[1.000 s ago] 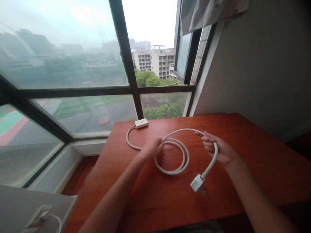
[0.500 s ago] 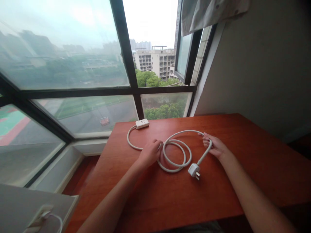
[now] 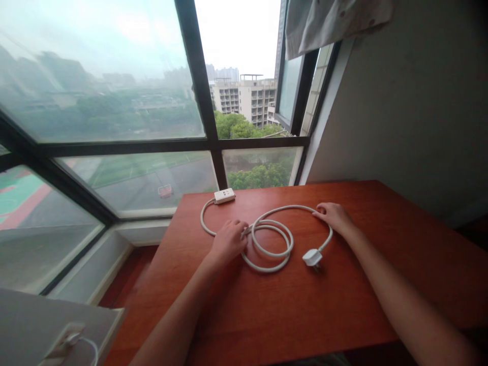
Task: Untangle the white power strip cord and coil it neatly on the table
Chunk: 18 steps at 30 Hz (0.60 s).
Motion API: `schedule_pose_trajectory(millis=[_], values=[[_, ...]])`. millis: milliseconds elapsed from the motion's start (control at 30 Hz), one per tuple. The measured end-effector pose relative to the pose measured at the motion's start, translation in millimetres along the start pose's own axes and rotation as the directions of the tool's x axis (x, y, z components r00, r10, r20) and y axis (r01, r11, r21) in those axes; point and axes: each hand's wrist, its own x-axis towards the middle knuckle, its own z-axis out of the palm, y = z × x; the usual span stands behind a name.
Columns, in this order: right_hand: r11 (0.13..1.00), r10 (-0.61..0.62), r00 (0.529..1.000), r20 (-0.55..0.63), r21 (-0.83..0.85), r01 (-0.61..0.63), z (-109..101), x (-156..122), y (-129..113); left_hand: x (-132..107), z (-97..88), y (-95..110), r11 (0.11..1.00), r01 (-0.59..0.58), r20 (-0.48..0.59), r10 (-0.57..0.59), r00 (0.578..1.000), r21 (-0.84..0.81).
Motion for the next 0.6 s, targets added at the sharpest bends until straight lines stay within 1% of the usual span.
schedule_pose_trajectory(millis=[133, 367, 533, 600], values=[[0.990, 0.022, 0.999, 0.042, -0.137, -0.016, -6.0, 7.0, -7.0, -1.5, -1.4, -6.0, 1.000, 0.020, -0.002, -0.020, 1.000, -0.020], [0.954, 0.061, 0.994, 0.091, -0.299, -0.031, -14.4, 26.1, -13.7, -1.8, -3.5, -8.5, 1.000, -0.001, 0.006, 0.001, 1.000, 0.005], [0.936, 0.074, 0.995, 0.061, -0.349, -0.048, -10.2, 29.9, -26.4, -1.8, -15.2, -16.0, 0.999, 0.025, 0.064, -0.027, 0.998, 0.028], [0.927, 0.089, 0.994, 0.057, -0.369, -0.061, -6.5, 26.8, -32.3, -1.9, -19.2, -23.0, 0.999, 0.039, 0.052, -0.041, 0.998, 0.032]])
